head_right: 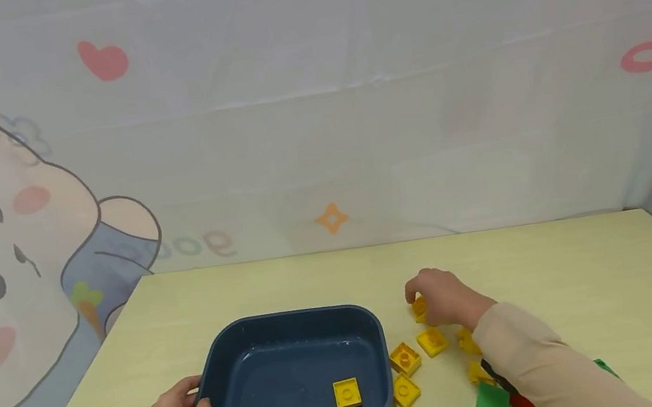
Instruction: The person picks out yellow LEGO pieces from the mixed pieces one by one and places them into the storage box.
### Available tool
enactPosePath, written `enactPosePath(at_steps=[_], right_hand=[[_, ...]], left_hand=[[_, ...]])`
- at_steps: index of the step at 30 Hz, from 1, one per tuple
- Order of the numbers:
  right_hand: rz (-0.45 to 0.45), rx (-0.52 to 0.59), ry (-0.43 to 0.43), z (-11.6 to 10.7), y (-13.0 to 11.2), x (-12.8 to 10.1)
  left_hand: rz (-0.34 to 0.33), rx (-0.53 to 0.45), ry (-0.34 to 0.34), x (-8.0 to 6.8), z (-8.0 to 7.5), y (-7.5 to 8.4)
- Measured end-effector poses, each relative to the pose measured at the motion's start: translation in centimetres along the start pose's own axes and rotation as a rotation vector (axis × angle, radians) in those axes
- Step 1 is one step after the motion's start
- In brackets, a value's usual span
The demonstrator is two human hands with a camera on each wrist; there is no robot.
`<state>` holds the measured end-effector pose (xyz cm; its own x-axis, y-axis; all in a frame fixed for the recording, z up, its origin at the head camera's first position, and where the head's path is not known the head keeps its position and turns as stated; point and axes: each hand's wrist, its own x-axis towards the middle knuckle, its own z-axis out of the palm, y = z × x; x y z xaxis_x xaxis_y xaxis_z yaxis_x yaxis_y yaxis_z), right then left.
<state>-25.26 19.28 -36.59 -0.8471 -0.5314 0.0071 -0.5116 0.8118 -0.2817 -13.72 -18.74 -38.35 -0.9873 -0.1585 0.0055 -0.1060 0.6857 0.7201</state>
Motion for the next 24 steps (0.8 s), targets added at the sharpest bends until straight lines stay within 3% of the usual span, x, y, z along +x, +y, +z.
enactPosePath(at_steps=[11, 24], right_hand=[[0.004, 0.006, -0.002, 0.75, 0.26, 0.27], [0.022, -0.023, -0.014, 1.02, 0.44, 0.59]], left_hand=[[0.025, 0.011, 0.010, 0.08, 0.08, -0.19], [0.005, 0.011, 0.004, 0.09, 0.07, -0.07]])
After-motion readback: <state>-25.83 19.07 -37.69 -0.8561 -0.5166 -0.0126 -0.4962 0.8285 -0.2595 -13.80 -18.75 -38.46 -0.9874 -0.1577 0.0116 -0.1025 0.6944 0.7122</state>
